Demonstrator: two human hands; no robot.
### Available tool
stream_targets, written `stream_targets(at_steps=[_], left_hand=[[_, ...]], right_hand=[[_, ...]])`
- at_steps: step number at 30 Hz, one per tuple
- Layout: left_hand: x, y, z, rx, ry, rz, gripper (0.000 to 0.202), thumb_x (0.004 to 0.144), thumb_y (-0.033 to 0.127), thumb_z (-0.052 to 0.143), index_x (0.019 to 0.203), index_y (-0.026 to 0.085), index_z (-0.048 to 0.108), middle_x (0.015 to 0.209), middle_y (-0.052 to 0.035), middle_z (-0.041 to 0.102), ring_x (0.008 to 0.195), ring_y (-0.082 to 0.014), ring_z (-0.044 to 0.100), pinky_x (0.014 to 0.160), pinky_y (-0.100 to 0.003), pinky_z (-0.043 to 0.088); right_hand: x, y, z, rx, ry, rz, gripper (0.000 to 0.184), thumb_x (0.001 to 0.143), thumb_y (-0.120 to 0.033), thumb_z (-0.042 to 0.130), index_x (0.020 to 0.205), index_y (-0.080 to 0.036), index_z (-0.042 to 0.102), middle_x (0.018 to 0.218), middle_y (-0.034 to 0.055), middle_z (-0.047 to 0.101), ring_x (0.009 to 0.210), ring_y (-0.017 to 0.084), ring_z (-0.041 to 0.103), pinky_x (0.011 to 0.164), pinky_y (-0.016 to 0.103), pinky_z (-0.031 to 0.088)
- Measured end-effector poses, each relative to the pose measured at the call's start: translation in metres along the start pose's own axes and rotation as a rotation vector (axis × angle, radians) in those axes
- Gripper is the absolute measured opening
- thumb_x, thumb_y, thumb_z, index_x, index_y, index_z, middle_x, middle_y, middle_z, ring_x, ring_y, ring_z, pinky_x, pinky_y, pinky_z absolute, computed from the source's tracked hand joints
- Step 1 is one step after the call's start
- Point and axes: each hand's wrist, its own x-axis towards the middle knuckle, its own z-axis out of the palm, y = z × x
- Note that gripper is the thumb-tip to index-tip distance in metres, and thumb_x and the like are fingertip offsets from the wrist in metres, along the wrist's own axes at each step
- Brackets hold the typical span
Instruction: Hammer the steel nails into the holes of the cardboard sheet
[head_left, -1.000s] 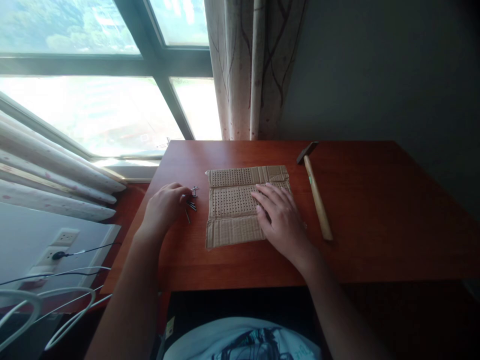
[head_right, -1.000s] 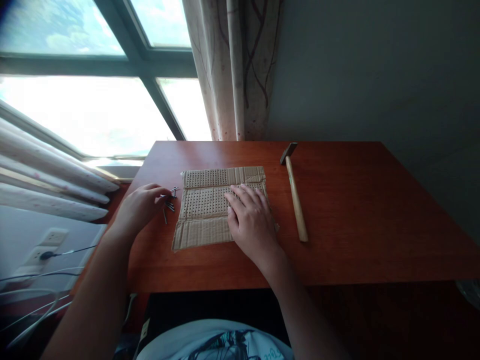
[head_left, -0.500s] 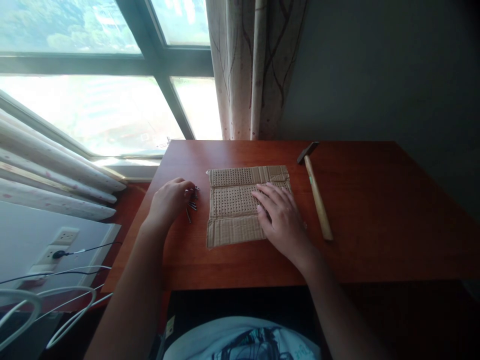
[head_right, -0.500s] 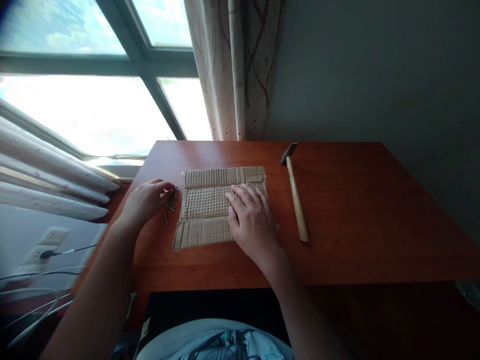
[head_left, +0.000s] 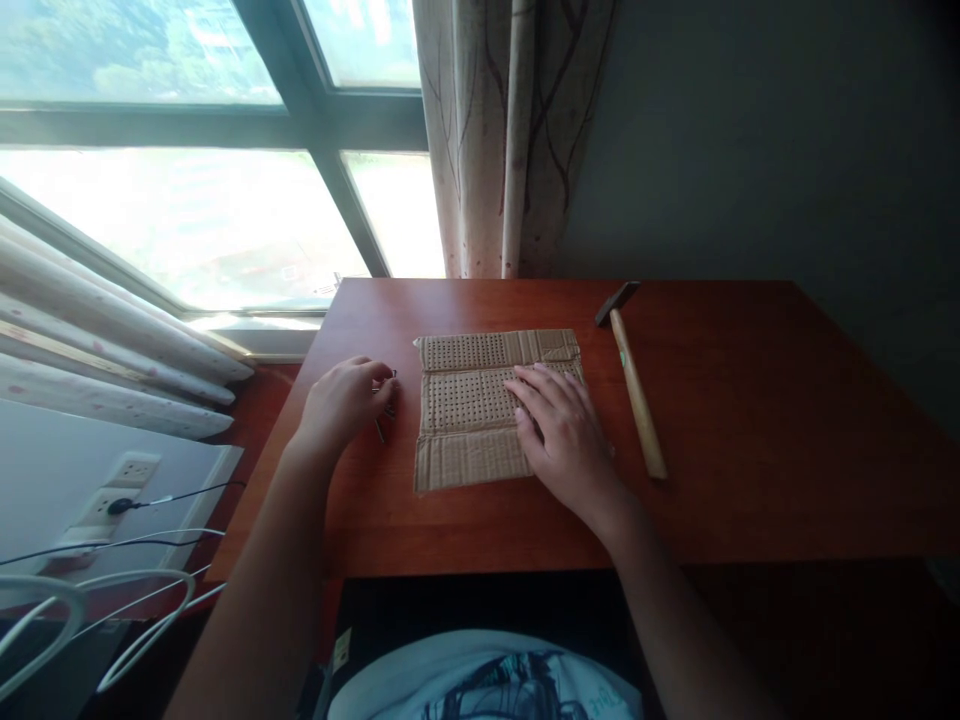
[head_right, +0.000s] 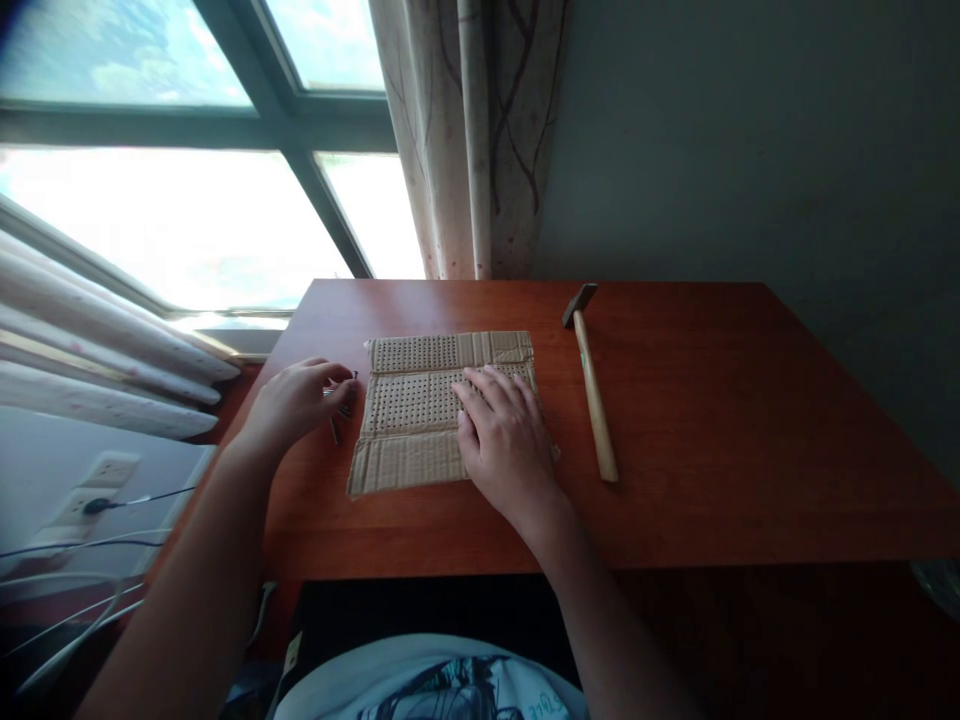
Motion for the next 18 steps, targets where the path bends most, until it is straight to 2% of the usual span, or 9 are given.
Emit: stream_targets(at_steps=[5, 10, 14, 18], left_hand=[[0.017, 0.011, 0.005, -0.008, -0.038, -0.001, 0.026, 0.088, 0.036, 0.052, 0.093, 0.023, 0.074, 0.098, -0.0068, 0.07, 0.082, -0.0226, 0.065, 0.064, -0.03, 0.039], [0.03, 0.016, 0.007, 0.001, -0.069, 0.111, 0.026, 0.087, 0.027, 0.049, 0.091, 0.022, 0.074, 0.092, -0.0081, 0.07, 0.076, -0.0217, 0.063, 0.061, -0.03, 0.039], [0.031, 0.009, 0.006, -0.076, -0.077, 0.183, 0.027, 0.084, 0.024, 0.05, 0.093, 0.022, 0.075, 0.095, -0.0073, 0.071, 0.077, -0.0205, 0.064, 0.065, -0.029, 0.043], [0.027, -0.008, 0.007, -0.139, -0.064, 0.166, 0.028, 0.086, 0.024, 0.048, 0.094, 0.021, 0.075, 0.098, -0.0076, 0.072, 0.077, -0.0205, 0.065, 0.069, -0.03, 0.046]], right_hand=[[-0.001, -0.001, 0.0, -0.003, 0.002, -0.001, 0.04, 0.1, -0.024, 0.041, 0.134, -0.021, 0.061, 0.145, 0.0044, 0.059, 0.14, 0.024, 0.046, 0.121, 0.05, 0.03], [-0.001, -0.001, 0.001, 0.003, 0.003, 0.002, 0.04, 0.1, -0.024, 0.041, 0.134, -0.022, 0.061, 0.144, 0.0043, 0.059, 0.14, 0.025, 0.046, 0.12, 0.051, 0.031], [-0.001, 0.0, 0.001, 0.019, 0.009, -0.001, 0.04, 0.1, -0.024, 0.04, 0.135, -0.024, 0.061, 0.145, 0.0046, 0.059, 0.14, 0.025, 0.046, 0.12, 0.052, 0.031], [0.0, -0.001, 0.0, 0.017, 0.005, 0.005, 0.04, 0.1, -0.024, 0.04, 0.134, -0.023, 0.061, 0.145, 0.0046, 0.059, 0.14, 0.025, 0.046, 0.12, 0.051, 0.031]])
